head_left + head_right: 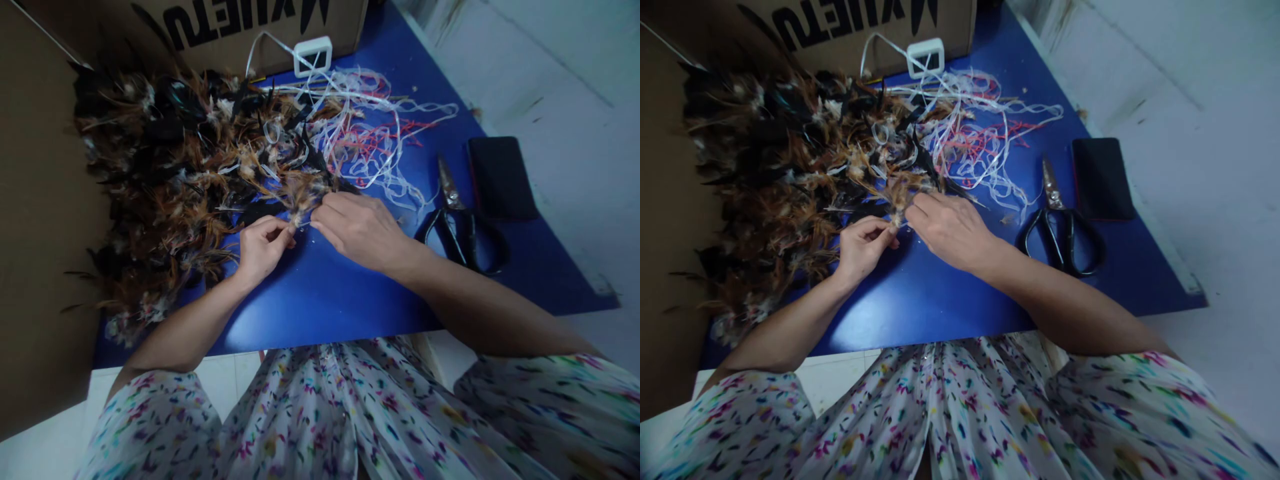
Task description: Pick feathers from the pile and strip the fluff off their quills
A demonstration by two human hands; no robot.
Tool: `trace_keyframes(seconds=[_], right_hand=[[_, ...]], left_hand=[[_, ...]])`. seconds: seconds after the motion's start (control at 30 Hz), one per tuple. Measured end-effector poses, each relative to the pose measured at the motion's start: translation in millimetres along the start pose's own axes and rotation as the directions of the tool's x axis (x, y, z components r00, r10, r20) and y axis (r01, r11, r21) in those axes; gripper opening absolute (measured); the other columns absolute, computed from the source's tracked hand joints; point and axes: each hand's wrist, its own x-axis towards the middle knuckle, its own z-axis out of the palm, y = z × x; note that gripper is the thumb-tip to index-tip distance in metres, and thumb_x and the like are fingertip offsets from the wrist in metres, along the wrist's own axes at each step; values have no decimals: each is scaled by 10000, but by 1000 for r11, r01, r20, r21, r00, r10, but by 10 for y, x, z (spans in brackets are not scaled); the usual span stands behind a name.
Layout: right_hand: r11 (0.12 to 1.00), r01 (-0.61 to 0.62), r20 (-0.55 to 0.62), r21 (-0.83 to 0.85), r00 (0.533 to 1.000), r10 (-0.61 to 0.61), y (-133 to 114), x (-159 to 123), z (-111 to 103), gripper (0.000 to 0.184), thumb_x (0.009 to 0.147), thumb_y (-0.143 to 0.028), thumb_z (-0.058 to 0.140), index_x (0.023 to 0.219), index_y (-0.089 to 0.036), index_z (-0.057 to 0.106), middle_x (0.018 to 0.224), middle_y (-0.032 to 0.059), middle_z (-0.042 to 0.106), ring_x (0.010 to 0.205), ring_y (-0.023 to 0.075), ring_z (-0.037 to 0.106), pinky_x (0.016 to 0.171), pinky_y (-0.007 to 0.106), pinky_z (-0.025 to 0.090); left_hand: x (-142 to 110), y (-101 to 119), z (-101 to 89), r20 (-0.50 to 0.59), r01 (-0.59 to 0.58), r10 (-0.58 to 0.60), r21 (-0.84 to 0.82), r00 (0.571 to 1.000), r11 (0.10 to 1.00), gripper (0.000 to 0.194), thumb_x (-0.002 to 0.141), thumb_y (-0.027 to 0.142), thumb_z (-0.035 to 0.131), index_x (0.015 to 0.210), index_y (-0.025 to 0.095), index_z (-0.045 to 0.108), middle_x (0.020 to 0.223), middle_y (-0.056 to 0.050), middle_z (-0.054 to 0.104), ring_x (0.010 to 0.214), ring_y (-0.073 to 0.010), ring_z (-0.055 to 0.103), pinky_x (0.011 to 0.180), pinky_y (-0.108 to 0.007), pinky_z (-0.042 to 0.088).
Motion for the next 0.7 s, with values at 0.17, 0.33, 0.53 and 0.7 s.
trace_keyframes(seconds=[0.17,0.33,0.53,0.7], right_hand=[[954,237,-90,-183,962,-256,-49,20,-21,266,1007,-149,424,893,-152,665,796,65,603,786,209,518,716,332,388],[956,250,-64,-154,963,-262,-18,47,-44,295,1019,-179,417,882,-190,678,782,50,608,784,201,511,697,335,393],[902,105,-24,418,994,-105,171,72,0,231,990,-207,486,861,-202,677,862,49,668,836,171,583,823,313,466],[596,-137,119,791,990,69,344,85,137,145,877,-298,650,834,-173,709,824,24,709,765,147,633,740,291,479]], left_hand=[[-53,19,-8,109,-283,263,258,959,924,201,900,198,616,711,166,677,678,-15,677,648,-120,622,623,-238,490],[-131,-7,46,220,-566,523,384,823,729,152,927,136,557,857,120,690,840,-73,698,731,-132,647,652,-239,534],[-134,-28,64,251,-659,610,300,752,689,138,948,147,558,914,136,690,895,-72,719,793,-122,682,712,-224,569],[-87,-27,20,253,-612,575,96,778,785,120,930,168,603,916,170,722,899,-65,747,836,-131,708,742,-238,569]])
